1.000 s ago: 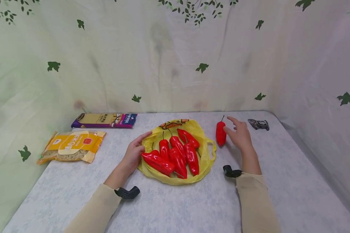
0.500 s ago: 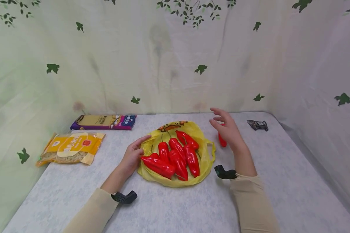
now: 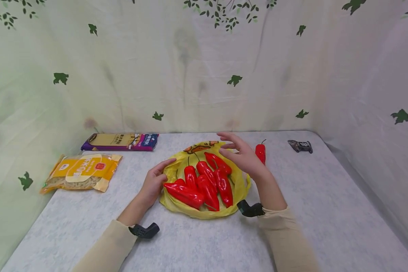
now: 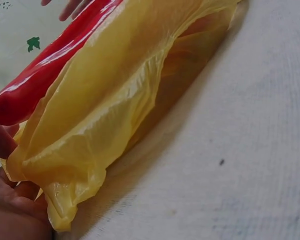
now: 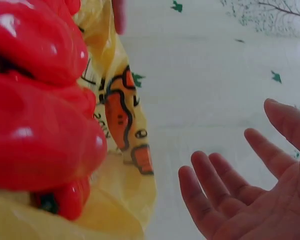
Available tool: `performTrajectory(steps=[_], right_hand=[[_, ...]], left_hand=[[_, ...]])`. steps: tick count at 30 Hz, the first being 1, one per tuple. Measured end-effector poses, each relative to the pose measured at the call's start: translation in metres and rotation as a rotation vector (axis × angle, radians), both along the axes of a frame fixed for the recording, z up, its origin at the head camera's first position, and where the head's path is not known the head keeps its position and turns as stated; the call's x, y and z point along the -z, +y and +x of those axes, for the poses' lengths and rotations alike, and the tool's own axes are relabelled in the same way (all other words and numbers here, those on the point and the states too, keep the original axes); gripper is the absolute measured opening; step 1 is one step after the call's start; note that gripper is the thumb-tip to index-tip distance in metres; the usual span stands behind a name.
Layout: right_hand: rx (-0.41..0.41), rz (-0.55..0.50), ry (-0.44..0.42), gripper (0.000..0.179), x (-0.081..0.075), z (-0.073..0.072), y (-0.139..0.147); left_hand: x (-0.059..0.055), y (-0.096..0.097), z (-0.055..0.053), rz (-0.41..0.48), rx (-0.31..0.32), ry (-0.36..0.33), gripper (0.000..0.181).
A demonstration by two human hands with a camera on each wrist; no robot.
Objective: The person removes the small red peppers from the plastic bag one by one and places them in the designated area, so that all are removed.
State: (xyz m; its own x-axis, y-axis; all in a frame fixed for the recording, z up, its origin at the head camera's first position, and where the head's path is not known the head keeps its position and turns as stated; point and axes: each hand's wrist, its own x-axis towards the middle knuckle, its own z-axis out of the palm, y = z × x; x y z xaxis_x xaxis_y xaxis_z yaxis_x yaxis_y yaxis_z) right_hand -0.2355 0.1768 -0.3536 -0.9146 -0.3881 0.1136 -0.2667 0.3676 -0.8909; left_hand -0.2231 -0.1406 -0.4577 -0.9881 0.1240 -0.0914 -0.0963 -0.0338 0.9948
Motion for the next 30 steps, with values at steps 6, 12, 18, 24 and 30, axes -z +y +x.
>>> performTrajectory(steps=[6,12,18,24,30], right_hand=[[-0.137,-0.003,-0.046,0.055,0.005,0.006,-0.02],[-0.231,0.03,-0.108,0.052,0.011,0.01,-0.034],[-0.331,0.079,-0.12,0.056,0.013,0.013,-0.042],[-0.417,0.142,-0.114,0.056,0.018,0.015,-0.049],[-0.498,0.185,-0.134,0.058,0.023,0.017,-0.055]], left_hand=[[-0.001,0.0,0.002,0.029,0.008,0.022,0.063],[-0.002,-0.001,0.001,0.036,0.024,0.029,0.062],[-0.002,-0.001,0.001,0.041,0.024,0.02,0.062],[-0.001,-0.001,0.0,0.045,0.019,0.012,0.063],[0.0,-0.002,0.0,0.032,0.024,0.008,0.063]])
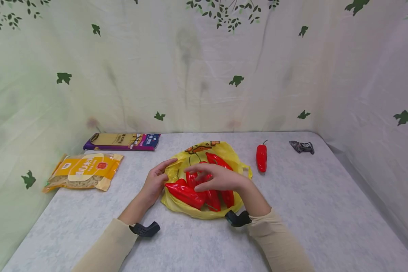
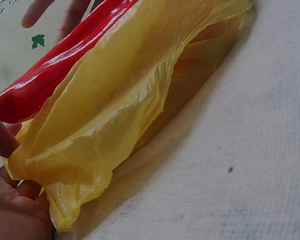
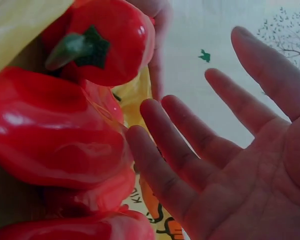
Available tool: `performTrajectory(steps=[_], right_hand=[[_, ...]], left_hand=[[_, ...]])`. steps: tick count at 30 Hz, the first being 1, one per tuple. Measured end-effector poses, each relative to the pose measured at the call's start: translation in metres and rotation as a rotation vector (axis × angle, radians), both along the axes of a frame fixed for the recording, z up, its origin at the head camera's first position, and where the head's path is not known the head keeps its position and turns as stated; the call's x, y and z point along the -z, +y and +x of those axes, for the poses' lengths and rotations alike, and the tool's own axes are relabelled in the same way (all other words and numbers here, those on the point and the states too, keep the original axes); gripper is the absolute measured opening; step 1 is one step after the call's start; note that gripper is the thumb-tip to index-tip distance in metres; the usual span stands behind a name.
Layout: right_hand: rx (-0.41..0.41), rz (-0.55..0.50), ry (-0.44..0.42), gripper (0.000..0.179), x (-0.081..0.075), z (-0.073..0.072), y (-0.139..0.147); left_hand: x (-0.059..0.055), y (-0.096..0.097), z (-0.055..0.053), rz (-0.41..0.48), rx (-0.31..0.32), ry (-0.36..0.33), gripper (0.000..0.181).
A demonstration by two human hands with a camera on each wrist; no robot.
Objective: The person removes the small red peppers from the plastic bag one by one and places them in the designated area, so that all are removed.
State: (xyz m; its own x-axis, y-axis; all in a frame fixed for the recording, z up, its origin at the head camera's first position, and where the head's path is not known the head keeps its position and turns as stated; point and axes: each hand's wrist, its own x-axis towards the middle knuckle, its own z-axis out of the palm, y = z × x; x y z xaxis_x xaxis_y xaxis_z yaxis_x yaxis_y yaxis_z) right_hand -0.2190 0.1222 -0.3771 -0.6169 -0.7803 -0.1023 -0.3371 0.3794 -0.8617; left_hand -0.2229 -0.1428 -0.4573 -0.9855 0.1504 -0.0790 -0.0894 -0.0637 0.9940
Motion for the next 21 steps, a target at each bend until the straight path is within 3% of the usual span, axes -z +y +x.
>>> performTrajectory(steps=[10,21], right_hand=[[-0.047,0.067,0.045,0.06,0.003,0.003,-0.006],[-0.05,0.115,0.015,0.056,0.012,0.005,-0.013]], left_hand=[[-0.001,0.0,0.0,0.006,0.005,0.0,0.063],[-0.003,0.0,0.002,-0.001,0.007,0.006,0.062]])
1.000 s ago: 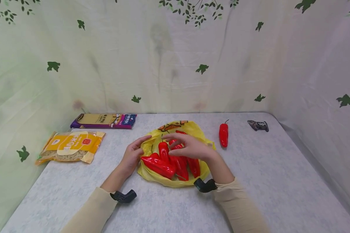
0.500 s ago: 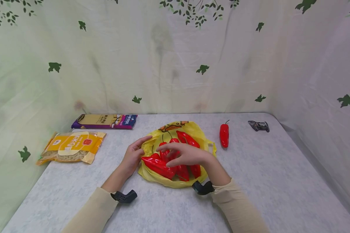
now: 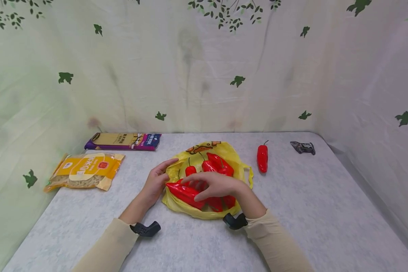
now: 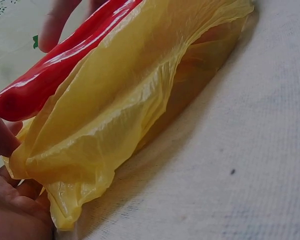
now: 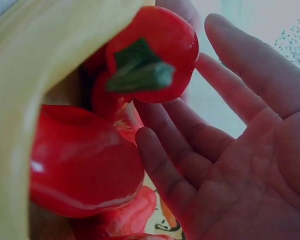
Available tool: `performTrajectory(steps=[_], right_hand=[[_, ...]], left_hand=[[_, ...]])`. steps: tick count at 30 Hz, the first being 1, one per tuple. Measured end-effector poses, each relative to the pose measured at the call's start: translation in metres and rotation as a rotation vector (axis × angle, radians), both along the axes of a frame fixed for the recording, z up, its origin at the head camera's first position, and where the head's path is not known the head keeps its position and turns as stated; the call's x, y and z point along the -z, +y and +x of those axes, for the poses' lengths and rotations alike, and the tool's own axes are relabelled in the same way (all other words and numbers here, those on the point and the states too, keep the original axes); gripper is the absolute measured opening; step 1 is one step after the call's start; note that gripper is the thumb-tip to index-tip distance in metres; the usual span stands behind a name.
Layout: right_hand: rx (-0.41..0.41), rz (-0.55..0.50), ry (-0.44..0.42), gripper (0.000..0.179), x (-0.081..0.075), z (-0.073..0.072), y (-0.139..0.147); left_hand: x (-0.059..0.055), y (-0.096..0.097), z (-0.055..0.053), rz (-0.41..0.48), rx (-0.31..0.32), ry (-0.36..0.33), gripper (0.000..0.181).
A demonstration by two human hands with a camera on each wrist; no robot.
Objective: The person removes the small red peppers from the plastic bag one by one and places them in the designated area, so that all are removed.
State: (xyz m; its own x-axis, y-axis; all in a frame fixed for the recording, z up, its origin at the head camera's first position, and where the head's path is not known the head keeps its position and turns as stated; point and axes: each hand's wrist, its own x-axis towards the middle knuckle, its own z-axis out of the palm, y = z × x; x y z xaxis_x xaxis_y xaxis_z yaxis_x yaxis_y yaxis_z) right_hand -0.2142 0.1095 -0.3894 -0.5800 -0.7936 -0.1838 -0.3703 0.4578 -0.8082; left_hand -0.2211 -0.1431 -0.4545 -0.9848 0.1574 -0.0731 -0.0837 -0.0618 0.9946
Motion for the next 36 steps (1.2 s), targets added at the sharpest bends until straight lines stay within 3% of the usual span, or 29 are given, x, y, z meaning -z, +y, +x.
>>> performTrajectory(steps=[11,27,36], right_hand=[[-0.024,0.027,0.021,0.055,0.0001,0.0009,-0.0031],[0.006,0.061,0.031,0.053,0.0034,0.0024,-0.0064],[-0.017,0.009,0.078,0.053,0.0038,0.0024,-0.0054]], left_hand=[[0.0009,-0.0008,-0.0013,0.0,0.007,0.001,0.062],[0.0014,-0.001,-0.0023,0.002,0.025,0.003,0.062],[0.0018,-0.0002,-0.0005,0.015,0.018,0.008,0.063]])
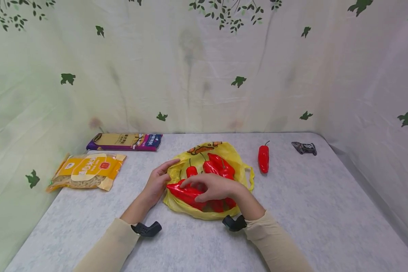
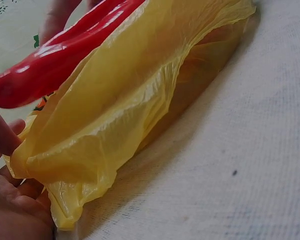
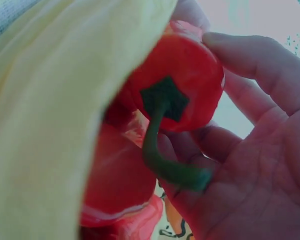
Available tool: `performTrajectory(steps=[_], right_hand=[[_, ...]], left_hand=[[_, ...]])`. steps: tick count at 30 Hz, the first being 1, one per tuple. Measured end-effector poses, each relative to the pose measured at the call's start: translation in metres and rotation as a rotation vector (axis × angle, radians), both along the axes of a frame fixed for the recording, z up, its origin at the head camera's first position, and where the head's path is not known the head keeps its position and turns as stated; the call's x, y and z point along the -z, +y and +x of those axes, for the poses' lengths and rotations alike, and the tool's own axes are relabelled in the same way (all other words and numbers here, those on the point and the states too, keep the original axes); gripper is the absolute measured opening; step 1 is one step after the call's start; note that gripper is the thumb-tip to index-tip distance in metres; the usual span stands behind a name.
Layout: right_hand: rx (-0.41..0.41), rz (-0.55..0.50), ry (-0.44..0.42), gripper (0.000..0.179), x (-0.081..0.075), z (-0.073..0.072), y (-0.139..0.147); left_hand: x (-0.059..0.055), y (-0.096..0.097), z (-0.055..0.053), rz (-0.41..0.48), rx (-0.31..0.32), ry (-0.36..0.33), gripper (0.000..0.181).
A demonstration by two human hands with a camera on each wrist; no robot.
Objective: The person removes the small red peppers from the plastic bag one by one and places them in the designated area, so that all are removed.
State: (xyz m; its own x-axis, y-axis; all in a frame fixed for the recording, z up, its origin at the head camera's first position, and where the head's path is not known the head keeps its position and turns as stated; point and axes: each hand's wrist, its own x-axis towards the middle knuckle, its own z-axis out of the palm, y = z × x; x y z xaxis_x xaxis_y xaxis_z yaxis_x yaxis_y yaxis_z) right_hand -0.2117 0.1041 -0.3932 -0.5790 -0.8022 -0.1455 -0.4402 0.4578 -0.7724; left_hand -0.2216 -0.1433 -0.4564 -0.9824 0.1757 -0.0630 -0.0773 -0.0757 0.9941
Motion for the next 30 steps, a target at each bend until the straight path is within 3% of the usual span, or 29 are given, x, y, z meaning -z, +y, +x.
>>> performTrajectory(steps=[13,30], right_hand=[[0.081,-0.141,0.061,0.053,-0.014,-0.003,0.015],[0.408,-0.353,0.053,0.052,-0.038,-0.014,0.056]], left_hand=[[0.001,0.0,-0.001,0.022,-0.002,0.007,0.061],[0.0,0.001,0.0,0.003,0.004,-0.004,0.062]])
